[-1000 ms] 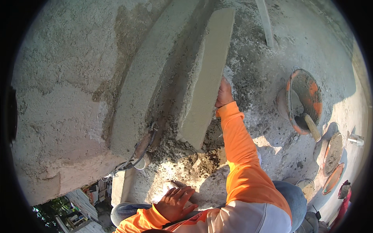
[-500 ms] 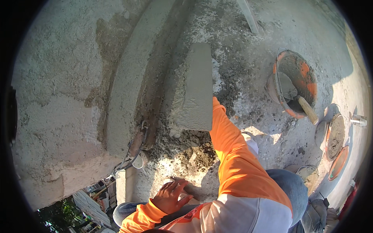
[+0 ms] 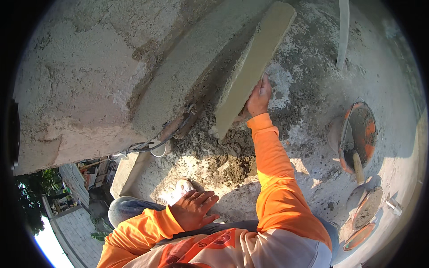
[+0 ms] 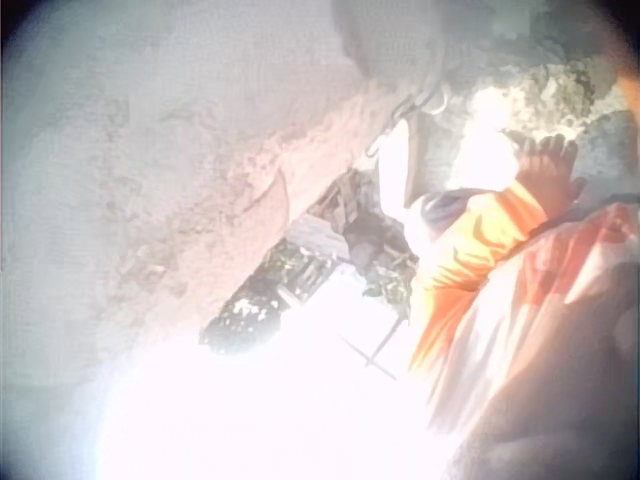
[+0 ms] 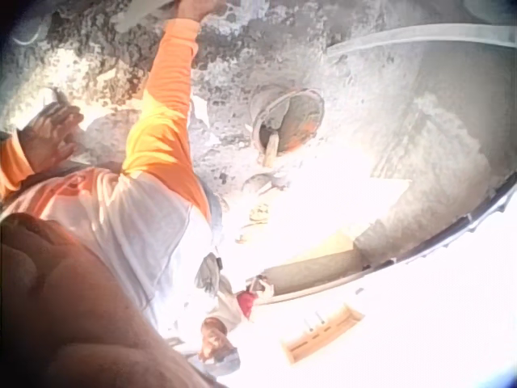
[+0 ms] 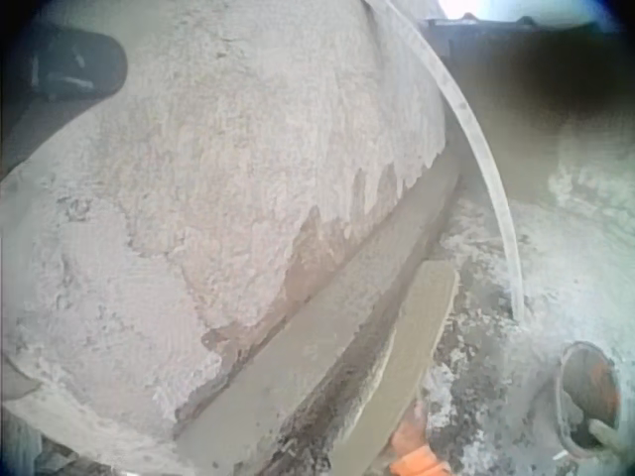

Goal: Applying and smoothing mortar on a concrete corner ledge using a hand trowel.

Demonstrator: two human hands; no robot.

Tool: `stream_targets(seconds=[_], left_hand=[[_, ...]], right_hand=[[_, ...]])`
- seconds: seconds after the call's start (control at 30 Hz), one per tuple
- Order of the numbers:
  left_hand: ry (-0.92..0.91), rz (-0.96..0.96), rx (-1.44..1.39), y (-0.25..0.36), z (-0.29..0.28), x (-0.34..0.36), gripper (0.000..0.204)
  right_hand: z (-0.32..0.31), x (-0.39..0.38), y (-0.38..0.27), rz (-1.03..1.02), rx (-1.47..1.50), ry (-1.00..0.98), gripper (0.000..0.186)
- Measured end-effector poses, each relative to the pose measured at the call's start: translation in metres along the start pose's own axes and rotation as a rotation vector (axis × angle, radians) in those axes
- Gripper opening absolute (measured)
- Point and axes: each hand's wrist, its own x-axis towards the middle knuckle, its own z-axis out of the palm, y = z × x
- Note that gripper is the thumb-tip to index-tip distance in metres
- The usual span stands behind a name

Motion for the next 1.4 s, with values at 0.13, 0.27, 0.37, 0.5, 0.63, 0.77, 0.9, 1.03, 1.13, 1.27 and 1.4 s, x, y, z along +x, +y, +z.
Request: stream_targets(seconds=[0.13,0.27,0.37,0.5,0.63,0.77,0.9,1.03,1.13,1.27,1.4], left_hand=[[-0.022,-0.024,-0.004,0.001,0.003,-0.007,0.054],[-0.07,-0.048,-0.048,0.0,0.006,-0.015,0.054],[-0.063,-0.059,-0.058,-0.001,0.01,-0.02,0.054],[0.003,-0.046,-0.052,-0.003,0.016,-0.026,0.055],[-0.123,-0.049,-0.036,-0.003,0.017,-0.027,0.055],[-0.198,-0.031,-0.026,-0.001,0.013,-0.02,0.056],[-0.259,0.023,-0.048,0.0,0.013,-0.006,0.057],[-0.082,0.068,-0.094,0.001,0.011,-0.001,0.055],[-0.099,0.078,-0.086,0.002,0.007,0.001,0.056],[-0.07,0.061,-0.072,0.003,-0.001,0.01,0.055],[-0.113,0.044,-0.103,0.001,-0.008,0.027,0.056]], right_hand=[[0.022,-0.02,-0.029,-0.08,-0.068,-0.106,0.036],[0.047,-0.054,-0.045,-0.015,-0.159,-0.077,0.039],[0.066,-0.073,-0.047,0.019,-0.244,0.007,0.043],[0.087,-0.078,-0.049,0.035,-0.289,0.027,0.046],[0.088,-0.078,-0.061,0.002,-0.311,-0.063,0.047],[0.061,-0.087,-0.077,-0.054,-0.176,-0.334,0.044],[0.028,-0.092,-0.088,-0.196,-0.196,-0.478,0.052],[0.0,-0.06,-0.081,-0.029,0.0,-0.29,0.048],[-0.026,-0.004,-0.057,0.127,-0.297,-0.032,0.044],[-0.05,0.065,-0.001,0.633,-0.218,0.098,0.052],[-0.026,0.105,0.052,0.734,-0.158,0.116,0.051]])
